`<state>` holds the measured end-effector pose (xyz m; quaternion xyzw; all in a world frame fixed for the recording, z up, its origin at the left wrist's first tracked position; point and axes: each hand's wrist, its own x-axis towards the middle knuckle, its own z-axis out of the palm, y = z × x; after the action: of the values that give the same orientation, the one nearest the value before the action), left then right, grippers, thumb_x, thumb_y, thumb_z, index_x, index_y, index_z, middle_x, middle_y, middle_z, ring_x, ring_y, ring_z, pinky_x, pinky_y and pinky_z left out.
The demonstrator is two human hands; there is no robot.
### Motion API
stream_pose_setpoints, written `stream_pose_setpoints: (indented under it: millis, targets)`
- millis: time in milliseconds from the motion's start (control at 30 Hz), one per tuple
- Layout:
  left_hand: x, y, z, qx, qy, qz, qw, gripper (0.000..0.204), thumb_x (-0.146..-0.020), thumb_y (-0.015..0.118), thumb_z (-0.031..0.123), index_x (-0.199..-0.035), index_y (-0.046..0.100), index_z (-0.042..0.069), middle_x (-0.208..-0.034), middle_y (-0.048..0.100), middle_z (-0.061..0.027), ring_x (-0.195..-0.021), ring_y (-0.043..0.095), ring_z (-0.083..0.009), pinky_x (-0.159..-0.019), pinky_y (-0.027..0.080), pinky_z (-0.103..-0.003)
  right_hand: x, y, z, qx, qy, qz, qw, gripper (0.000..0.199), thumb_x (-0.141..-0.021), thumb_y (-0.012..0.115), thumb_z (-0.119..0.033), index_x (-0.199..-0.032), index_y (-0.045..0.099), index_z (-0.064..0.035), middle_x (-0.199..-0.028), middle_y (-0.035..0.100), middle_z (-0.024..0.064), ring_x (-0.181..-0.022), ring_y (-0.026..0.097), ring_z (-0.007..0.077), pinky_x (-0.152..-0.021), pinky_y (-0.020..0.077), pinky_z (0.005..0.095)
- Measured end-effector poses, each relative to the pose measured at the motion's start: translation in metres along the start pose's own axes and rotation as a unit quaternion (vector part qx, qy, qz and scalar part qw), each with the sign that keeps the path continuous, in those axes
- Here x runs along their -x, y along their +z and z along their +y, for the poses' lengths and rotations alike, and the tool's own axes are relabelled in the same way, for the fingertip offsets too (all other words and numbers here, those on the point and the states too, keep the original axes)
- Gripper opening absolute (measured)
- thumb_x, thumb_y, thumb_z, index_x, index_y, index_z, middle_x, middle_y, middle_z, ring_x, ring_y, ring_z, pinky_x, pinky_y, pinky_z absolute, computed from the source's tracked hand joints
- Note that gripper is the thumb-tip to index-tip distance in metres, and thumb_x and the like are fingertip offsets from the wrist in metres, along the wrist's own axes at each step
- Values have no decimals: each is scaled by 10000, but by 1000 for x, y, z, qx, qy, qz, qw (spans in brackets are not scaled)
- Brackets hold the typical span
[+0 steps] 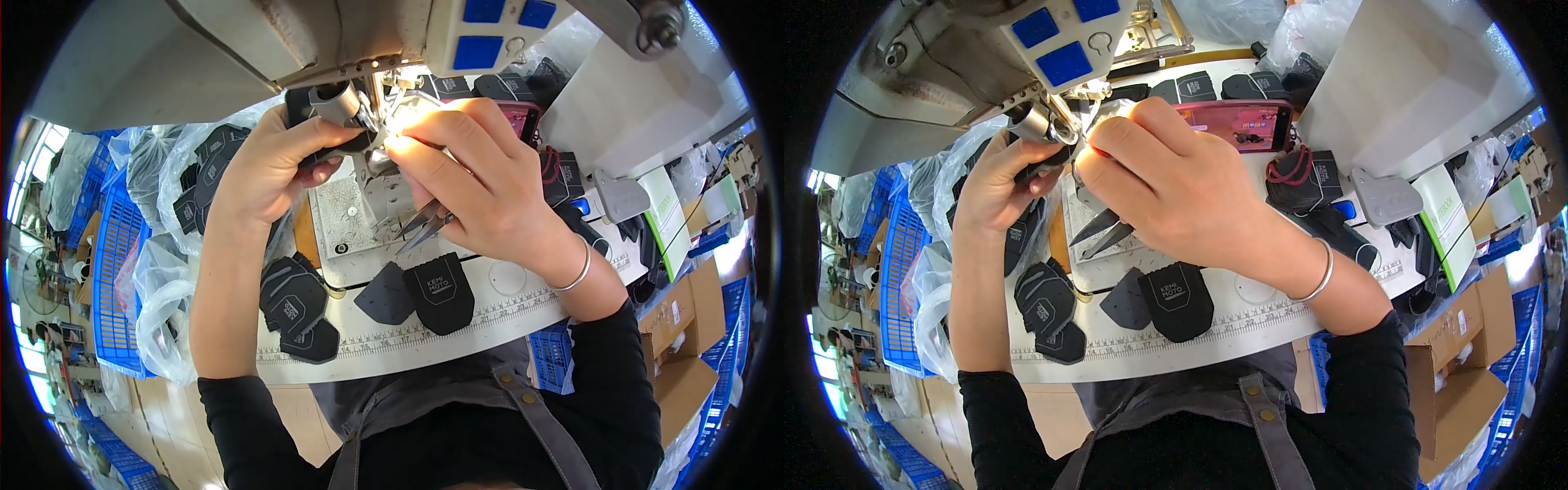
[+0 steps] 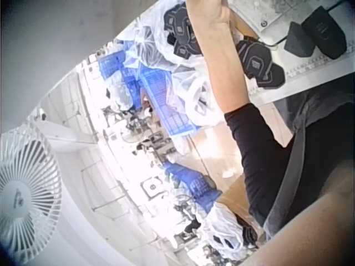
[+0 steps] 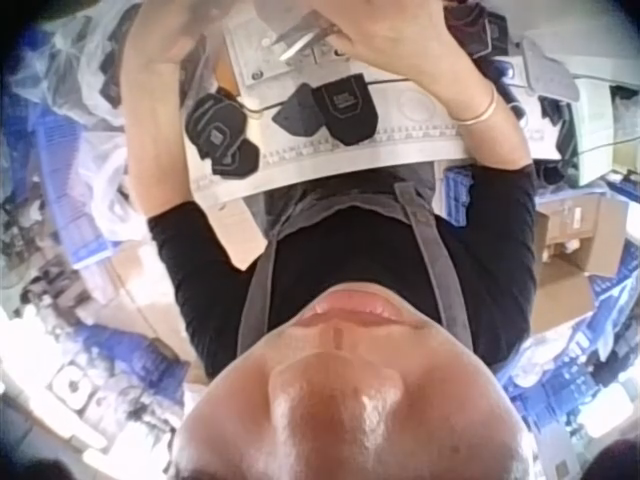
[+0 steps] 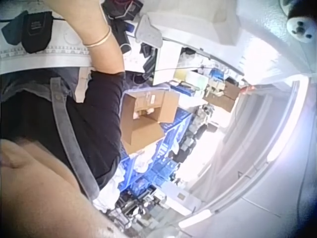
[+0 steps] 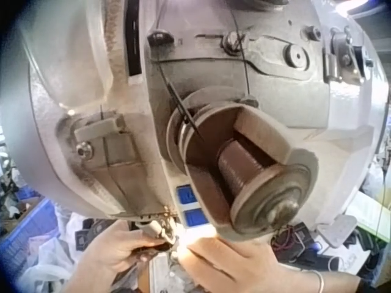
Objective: Stitching together small fabric components using an industrial sewing machine.
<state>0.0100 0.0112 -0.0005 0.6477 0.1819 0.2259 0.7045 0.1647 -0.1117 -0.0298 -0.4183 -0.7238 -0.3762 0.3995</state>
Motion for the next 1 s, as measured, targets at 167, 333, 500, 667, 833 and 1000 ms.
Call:
stream_pose_setpoints:
  millis: [167,333,500,667,833,1000]
  targets:
    - [-1,1,2,7,2,6,1000,116,-753,620,117,-795,583,15,-619,519,-5,-474,436,-40,-398,303,-163,-1,-1,3,27,-35,31,999,223,-561,573,-90,-775,525,-49,-774,474,22,-661,466,158,-437,404,210]
    - [-2,3,3,11,0,-3,1000,101,-754,610,91,-790,570,6,-615,515,-14,-468,439,-46,-393,296,-169,6,-31,6,-79,44,-52,995,338,-498,625,-12,-826,554,-47,-867,521,51,-762,533,213,-531,462,287]
    - [3,-2,0,11,6,20,1000,104,-748,562,27,-836,540,-22,-631,518,-53,-448,422,-65,-397,290,-174,42,-98,19,113,422,-86,896,72,-684,583,-26,-703,516,-7,-531,454,92,-469,424,191,-434,349,272]
    - [-3,3,1,22,16,3,1000,82,-746,603,64,-790,567,5,-626,511,-16,-459,424,-54,-405,292,-176,103,-149,45,133,543,-233,796,268,-747,585,-173,-669,433,33,-531,417,160,-468,348,252,-477,317,332]
    - [1,-1,-2,11,13,-6,1000,106,-747,571,34,-844,540,4,-663,514,-39,-461,409,-71,-407,280,-187,101,-139,44,160,504,-244,813,294,-751,592,-180,-654,417,35,-540,417,154,-487,369,279,-484,320,332]
    - [1,-1,-2,11,13,-11,1000,77,-751,590,57,-809,562,15,-647,513,-19,-465,417,-59,-409,287,-182,103,-139,40,160,511,-226,813,291,-756,595,-183,-661,423,31,-539,420,148,-481,373,269,-482,320,334]
